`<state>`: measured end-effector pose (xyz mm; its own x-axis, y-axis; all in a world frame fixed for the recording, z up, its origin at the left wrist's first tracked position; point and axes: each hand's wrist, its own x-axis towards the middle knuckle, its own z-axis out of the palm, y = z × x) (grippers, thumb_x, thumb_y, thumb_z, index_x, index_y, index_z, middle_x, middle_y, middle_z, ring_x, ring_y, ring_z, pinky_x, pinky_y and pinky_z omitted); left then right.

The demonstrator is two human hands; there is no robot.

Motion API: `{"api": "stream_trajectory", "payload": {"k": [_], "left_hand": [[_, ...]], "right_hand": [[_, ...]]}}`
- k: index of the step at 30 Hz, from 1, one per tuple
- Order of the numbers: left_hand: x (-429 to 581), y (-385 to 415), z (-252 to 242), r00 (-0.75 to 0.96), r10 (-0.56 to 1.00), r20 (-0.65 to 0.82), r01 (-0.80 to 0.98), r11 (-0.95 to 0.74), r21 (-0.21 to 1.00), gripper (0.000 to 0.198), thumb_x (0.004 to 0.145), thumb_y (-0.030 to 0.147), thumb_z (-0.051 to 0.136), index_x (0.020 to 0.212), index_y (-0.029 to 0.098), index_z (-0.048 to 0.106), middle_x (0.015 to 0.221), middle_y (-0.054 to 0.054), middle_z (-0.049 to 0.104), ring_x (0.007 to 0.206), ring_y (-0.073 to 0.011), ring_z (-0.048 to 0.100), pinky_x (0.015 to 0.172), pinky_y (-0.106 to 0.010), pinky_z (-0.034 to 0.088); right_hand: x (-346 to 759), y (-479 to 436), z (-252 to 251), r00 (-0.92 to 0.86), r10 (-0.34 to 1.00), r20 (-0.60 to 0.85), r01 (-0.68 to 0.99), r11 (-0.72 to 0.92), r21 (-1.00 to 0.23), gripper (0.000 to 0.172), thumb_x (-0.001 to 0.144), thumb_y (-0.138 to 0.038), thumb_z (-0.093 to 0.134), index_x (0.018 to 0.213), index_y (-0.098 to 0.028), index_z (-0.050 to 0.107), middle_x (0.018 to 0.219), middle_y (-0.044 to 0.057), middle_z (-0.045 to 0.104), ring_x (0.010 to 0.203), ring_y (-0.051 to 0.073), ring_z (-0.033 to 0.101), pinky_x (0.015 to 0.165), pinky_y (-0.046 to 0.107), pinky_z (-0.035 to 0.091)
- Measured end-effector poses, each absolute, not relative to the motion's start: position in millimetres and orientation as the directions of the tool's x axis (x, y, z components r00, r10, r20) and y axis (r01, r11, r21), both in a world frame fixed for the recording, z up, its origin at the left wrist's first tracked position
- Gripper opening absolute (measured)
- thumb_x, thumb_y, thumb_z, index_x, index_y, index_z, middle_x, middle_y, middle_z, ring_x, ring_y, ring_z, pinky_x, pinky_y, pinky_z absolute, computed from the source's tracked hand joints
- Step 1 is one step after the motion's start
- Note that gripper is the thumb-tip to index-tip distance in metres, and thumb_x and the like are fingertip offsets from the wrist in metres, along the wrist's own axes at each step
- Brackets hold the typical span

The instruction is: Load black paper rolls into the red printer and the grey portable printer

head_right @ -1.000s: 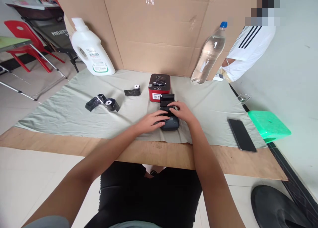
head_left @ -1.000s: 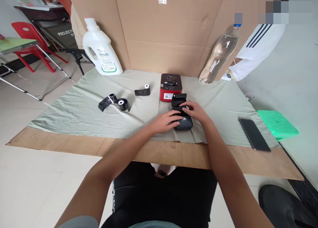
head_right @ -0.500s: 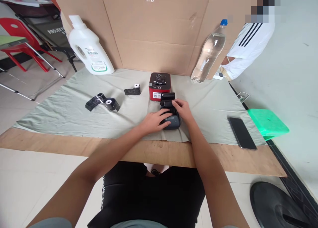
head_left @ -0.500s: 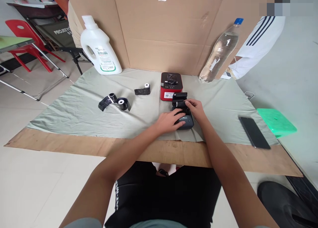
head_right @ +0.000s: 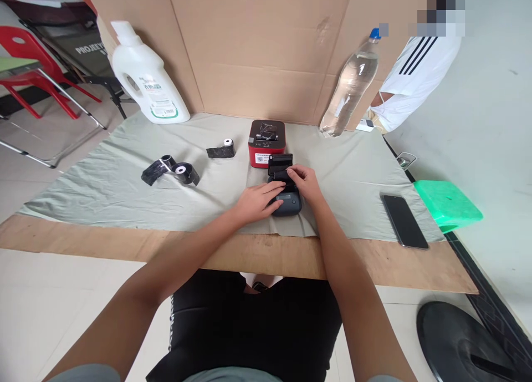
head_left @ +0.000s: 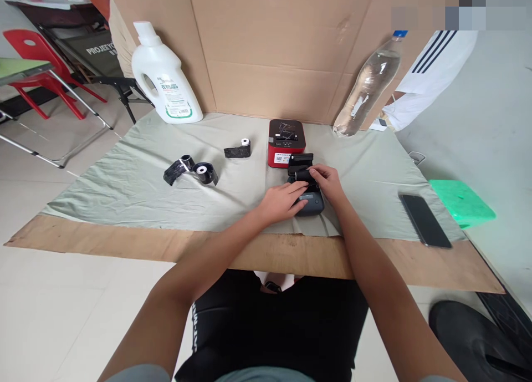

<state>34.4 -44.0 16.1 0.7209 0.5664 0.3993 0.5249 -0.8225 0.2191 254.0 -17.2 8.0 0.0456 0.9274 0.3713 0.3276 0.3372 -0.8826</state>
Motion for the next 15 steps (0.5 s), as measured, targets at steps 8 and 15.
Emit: {"api": "stream_trajectory", "payload": {"k": [8,15], "left_hand": [[34.5,-44.6,16.6,0.706,0.614,0.353,0.542,-0.789,0.290,0.047,0.107,0.042,0.042,0.142,0.017,0.062,0.152,-0.003,0.062,0.121,-0.0237,0.071,0.096,-0.037,0.060],[32.2,-40.6,15.1,0.686,0.628,0.367,0.552,-0.778,0.300,0.045,0.107,0.040,0.041,0.140,0.020,0.064,0.149,-0.006,0.064,0.118,-0.0221,0.072,0.094,-0.034,0.060]], "right_hand": [[251.7,-17.6,14.8,-0.027,0.913,0.406,0.441,0.376,-0.815,0.030,0.091,-0.050,0.067,0.087,-0.021,0.075,0.084,0.002,0.061,0.074,0.017,0.054,0.070,0.034,0.042],[253.2,-15.7,9.0,0.000,0.924,0.383,0.444,0.343,-0.828,0.025,0.087,-0.047,0.070,0.085,-0.022,0.070,0.076,0.000,0.062,0.067,0.016,0.049,0.067,0.033,0.040]]}}
